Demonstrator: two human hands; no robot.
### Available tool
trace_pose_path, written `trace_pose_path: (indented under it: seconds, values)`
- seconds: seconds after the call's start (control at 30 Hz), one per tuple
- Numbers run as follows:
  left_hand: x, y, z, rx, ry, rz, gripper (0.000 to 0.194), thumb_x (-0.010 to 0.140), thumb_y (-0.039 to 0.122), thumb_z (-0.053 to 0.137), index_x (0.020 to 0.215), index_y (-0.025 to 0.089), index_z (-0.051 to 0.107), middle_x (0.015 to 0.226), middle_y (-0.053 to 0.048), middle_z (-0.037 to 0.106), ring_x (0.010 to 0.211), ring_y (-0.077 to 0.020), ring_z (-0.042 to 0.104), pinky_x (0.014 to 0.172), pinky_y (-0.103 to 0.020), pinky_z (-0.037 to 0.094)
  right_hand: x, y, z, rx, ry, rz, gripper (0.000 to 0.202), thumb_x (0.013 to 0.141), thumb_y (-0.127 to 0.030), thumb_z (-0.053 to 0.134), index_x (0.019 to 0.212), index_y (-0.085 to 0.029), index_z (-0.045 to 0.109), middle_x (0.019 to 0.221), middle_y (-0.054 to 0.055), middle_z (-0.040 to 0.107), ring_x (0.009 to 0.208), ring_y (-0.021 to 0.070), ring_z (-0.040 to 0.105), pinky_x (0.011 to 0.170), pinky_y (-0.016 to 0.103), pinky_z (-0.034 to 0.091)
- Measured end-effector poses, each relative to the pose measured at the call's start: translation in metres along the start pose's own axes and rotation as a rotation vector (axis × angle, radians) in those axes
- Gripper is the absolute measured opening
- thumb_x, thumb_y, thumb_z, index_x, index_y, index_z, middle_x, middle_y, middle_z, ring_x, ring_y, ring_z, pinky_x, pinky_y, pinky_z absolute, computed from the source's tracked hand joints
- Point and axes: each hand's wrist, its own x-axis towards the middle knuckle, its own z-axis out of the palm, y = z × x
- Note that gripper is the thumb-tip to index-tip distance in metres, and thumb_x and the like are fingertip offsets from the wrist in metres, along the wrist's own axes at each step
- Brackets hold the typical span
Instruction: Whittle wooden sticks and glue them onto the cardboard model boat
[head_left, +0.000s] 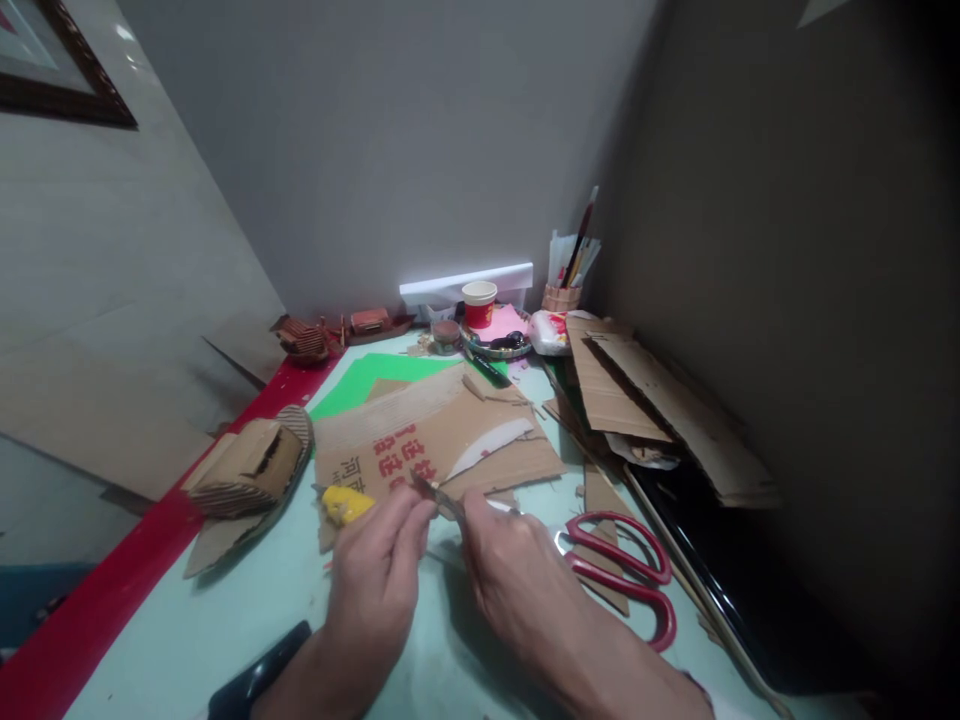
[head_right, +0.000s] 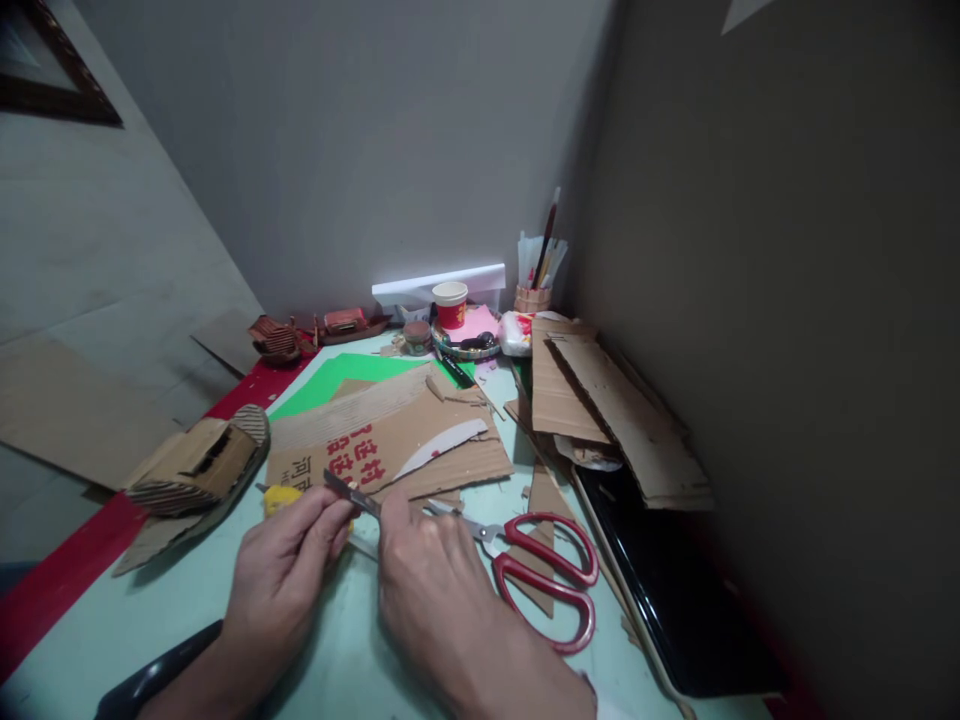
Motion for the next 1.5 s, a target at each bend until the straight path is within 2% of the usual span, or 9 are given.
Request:
trace_pose_path:
  seconds: [0.33, 0.47, 0.7, 0.93, 1.1, 1.27, 1.5]
  values:
    - [0.001, 0.0, -0.005, -0.149, -0.014, -0.117, 0.038, 0.099, 0.03, 0.045, 0.061, 0.023, 0.046, 0.055, 0.006, 0.044, 0.05, -0.011, 0.044, 0.047, -0.023, 0.035, 0.0, 0.0, -0.005, 0.004, -0.018, -0.011, 0.03, 0.082, 0.003, 0.042, 0.103, -0.017, 0.051, 0.081, 0.009, 0.07, 0.071, 0.0291, 0.069, 0.054, 0.035, 0.02]
    - [0.001, -0.002, -0.004, -0.173, -0.015, -0.118, 0.039, 0.098, 0.031, 0.045, 0.06, 0.023, 0.046, 0.055, 0.005, 0.045, 0.05, -0.011, 0.045, 0.048, -0.023, 0.036, -0.001, -0.001, -0.006, 0.011, -0.029, -0.012, 0.031, 0.082, 0.003, 0.041, 0.102, -0.018, 0.051, 0.081, 0.008, 0.07, 0.071, 0.0281, 0.069, 0.053, 0.035, 0.02]
    - [0.004, 0.008, -0.003, -0.142, -0.037, -0.084, 0.036, 0.09, 0.026, 0.051, 0.055, 0.022, 0.049, 0.049, 0.005, 0.046, 0.044, -0.0097, 0.042, 0.045, -0.023, 0.032, -0.001, 0.0, -0.004, -0.015, -0.009, -0.034, 0.03, 0.081, 0.002, 0.04, 0.102, -0.018, 0.049, 0.081, 0.009, 0.069, 0.07, 0.0287, 0.068, 0.054, 0.035, 0.019]
    - [-0.002, 0.0, -0.006, -0.234, -0.075, -0.158, 0.041, 0.099, 0.035, 0.048, 0.061, 0.022, 0.049, 0.054, 0.005, 0.044, 0.05, -0.0111, 0.043, 0.049, -0.025, 0.032, -0.003, 0.005, -0.003, -0.017, 0.063, -0.102, 0.03, 0.079, 0.001, 0.041, 0.1, -0.018, 0.049, 0.076, 0.008, 0.068, 0.064, 0.0257, 0.066, 0.052, 0.034, 0.018]
    - [-0.002, -0.005, -0.006, -0.326, -0.043, -0.252, 0.041, 0.1, 0.042, 0.049, 0.064, 0.022, 0.05, 0.054, 0.005, 0.042, 0.051, -0.0117, 0.039, 0.049, -0.027, 0.029, -0.004, 0.006, 0.0, -0.026, 0.085, -0.066, 0.029, 0.078, 0.002, 0.041, 0.098, -0.019, 0.049, 0.074, 0.007, 0.068, 0.062, 0.0252, 0.065, 0.052, 0.035, 0.017]
    - [0.0, -0.008, -0.005, -0.347, -0.116, -0.255, 0.041, 0.097, 0.044, 0.053, 0.063, 0.022, 0.053, 0.054, 0.006, 0.04, 0.05, -0.0111, 0.037, 0.048, -0.026, 0.029, -0.002, 0.006, 0.002, -0.036, 0.036, -0.063, 0.03, 0.078, 0.002, 0.043, 0.098, -0.019, 0.048, 0.076, 0.008, 0.069, 0.064, 0.0252, 0.066, 0.052, 0.034, 0.018]
    - [-0.002, -0.009, -0.007, -0.39, -0.137, -0.285, 0.041, 0.099, 0.042, 0.051, 0.064, 0.022, 0.053, 0.053, 0.005, 0.041, 0.051, -0.0115, 0.039, 0.05, -0.027, 0.029, -0.002, 0.007, -0.001, -0.021, 0.019, -0.101, 0.035, 0.075, 0.004, 0.04, 0.1, -0.019, 0.047, 0.077, 0.007, 0.068, 0.07, 0.0272, 0.068, 0.055, 0.034, 0.023]
